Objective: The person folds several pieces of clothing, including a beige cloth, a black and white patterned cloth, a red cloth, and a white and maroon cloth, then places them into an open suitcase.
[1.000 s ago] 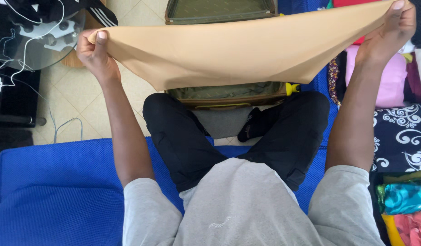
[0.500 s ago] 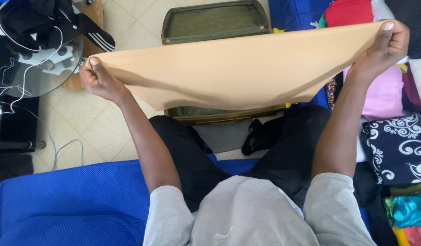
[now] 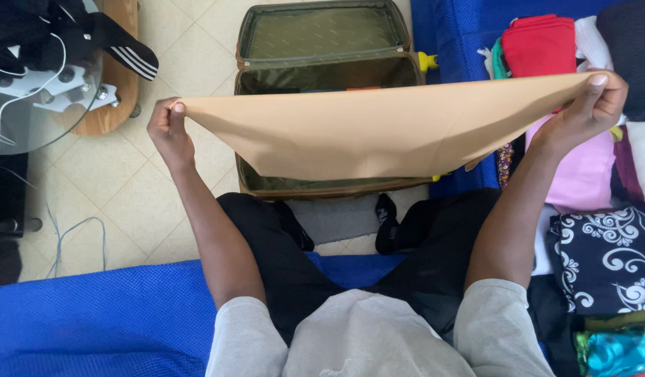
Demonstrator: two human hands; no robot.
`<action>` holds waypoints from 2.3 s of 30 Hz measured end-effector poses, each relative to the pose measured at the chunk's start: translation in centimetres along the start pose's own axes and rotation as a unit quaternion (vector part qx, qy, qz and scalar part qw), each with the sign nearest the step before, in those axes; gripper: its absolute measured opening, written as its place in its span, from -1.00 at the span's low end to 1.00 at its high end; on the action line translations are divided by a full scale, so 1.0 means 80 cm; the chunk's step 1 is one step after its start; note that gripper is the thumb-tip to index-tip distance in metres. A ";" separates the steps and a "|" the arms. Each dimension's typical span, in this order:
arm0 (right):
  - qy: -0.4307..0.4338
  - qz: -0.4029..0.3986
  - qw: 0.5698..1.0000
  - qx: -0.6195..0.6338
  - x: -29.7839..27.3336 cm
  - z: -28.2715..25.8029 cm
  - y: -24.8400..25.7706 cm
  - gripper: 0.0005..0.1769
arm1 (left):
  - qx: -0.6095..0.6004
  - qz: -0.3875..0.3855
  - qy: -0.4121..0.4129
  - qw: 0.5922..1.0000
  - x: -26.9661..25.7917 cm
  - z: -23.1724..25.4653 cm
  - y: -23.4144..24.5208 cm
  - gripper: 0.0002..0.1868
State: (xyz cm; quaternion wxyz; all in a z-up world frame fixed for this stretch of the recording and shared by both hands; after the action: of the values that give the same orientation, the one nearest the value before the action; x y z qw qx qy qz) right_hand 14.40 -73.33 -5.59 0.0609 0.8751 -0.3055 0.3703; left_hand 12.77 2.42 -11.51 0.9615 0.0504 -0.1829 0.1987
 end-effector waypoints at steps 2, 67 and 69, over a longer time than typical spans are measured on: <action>0.008 -0.041 0.998 0.053 -0.002 0.003 -0.005 -0.58 | 0.048 0.004 -0.072 0.996 0.006 0.019 -0.006 -0.87; -0.256 -0.459 0.847 0.081 -0.145 -0.201 -0.310 -0.87 | -0.249 -0.242 0.099 0.932 -0.084 0.114 -0.323 -0.88; -0.253 -0.464 0.845 0.077 -0.144 -0.197 -0.306 -0.89 | -0.243 -0.260 0.112 0.928 -0.089 0.114 -0.333 -0.87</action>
State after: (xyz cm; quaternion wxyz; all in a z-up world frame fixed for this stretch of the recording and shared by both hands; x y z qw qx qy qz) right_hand 12.73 -42.70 0.74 0.0787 0.9800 0.1613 0.0864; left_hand 14.34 -26.14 -6.35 0.9765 -0.1621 -0.0969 -0.1043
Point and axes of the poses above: each hand's wrist, its own x-axis towards the middle knuckle, its own y-axis out of the back of the hand, z = x × y, the point moved 5 cm from there along x, towards the middle knuckle, and after that the axes turned 5 degrees about -z, right-handed, at the moved point
